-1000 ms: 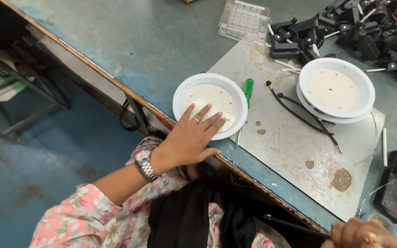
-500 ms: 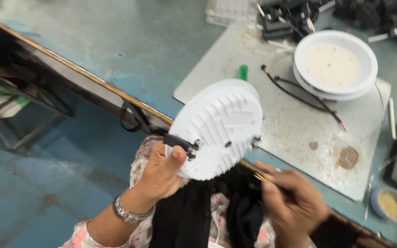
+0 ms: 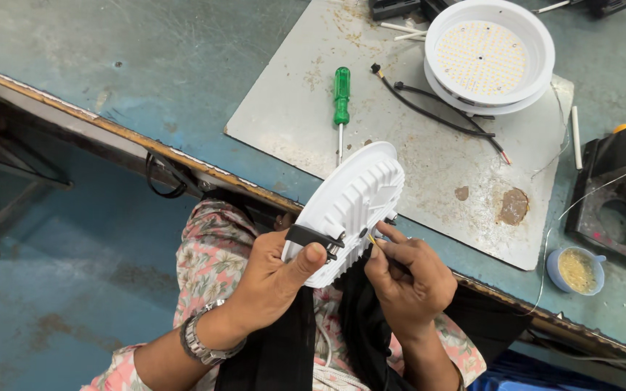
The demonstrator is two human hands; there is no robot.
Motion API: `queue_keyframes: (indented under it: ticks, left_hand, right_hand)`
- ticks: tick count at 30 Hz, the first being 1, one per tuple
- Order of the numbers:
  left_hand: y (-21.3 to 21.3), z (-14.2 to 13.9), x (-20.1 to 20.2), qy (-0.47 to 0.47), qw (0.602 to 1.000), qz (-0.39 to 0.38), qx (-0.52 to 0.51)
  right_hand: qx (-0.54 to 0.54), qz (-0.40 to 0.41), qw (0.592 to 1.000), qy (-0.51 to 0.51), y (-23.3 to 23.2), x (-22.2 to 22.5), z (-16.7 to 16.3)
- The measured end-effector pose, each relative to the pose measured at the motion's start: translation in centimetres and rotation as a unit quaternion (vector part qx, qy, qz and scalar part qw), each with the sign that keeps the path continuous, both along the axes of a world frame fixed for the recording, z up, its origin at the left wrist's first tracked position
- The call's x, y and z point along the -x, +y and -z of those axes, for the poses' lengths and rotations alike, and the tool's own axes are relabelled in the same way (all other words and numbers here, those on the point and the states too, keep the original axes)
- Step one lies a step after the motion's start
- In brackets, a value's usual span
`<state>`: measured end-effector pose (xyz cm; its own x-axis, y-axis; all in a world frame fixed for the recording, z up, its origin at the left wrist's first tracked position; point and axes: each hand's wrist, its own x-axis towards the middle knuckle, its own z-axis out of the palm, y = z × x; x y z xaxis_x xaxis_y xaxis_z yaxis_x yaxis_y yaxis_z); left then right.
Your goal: The person assembles LED light fixtures by stripping wires, inserting them into the back of the fixture, and securing them with a screwdriver. They repeat this process for multiple units on a workbench.
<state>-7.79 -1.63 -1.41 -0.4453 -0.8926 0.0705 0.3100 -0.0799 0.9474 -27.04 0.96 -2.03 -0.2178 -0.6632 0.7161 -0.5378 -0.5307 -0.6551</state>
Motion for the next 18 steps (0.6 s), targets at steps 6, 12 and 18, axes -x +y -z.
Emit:
queue_keyframes:
  ticks: [6, 12, 18]
  left_hand:
    - [0.2, -0.8, 0.4, 0.003, 1.0, 0.002, -0.025]
    - [0.2, -0.8, 0.6, -0.002, 1.0, -0.005, 0.009]
    - [0.1, -0.9, 0.5, -0.016, 1.0, 0.001, 0.019]
  right_hand:
    - [0.035, 0.008, 0.999, 0.021, -0.3, -0.1, 0.5]
    - [0.04, 0.014, 0.998, 0.043, -0.2, -0.4, 0.5]
    - [0.005, 0.012, 0.997, 0.072, 0.0, 0.1, -0.7]
